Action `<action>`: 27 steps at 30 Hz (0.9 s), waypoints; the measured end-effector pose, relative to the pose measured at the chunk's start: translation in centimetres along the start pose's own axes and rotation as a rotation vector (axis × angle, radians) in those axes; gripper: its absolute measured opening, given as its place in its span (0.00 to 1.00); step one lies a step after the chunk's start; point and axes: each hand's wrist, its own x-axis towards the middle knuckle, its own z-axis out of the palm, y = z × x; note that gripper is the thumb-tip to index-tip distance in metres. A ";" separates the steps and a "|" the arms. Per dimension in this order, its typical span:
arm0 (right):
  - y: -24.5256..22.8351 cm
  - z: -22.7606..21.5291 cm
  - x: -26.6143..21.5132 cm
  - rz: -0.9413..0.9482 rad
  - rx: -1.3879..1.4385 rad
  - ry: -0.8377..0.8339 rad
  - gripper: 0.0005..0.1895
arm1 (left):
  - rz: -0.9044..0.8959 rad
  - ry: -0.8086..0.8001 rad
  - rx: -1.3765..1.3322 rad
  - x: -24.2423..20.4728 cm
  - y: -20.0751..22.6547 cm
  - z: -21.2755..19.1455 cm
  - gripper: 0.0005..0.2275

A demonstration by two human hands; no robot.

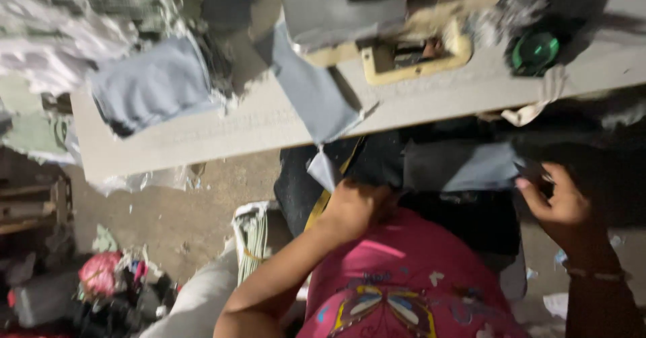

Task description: Sorting and stacking small fabric pieces on a sewing table

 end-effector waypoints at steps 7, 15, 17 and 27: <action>-12.2 1.2 1.3 -0.414 0.121 -0.154 0.21 | 0.024 0.090 -0.002 0.0 1.9 -1.4 0.08; -11.8 0.8 1.9 -0.363 0.275 -0.180 0.16 | 0.034 0.090 -0.053 -0.9 1.6 -2.7 0.10; -11.6 -0.8 1.5 -0.270 0.310 -0.206 0.16 | 0.046 0.091 -0.032 -0.9 1.4 -2.4 0.09; -13.2 -7.4 1.3 -0.604 1.139 -0.565 0.05 | 0.170 -0.178 -0.125 0.3 3.2 -8.3 0.24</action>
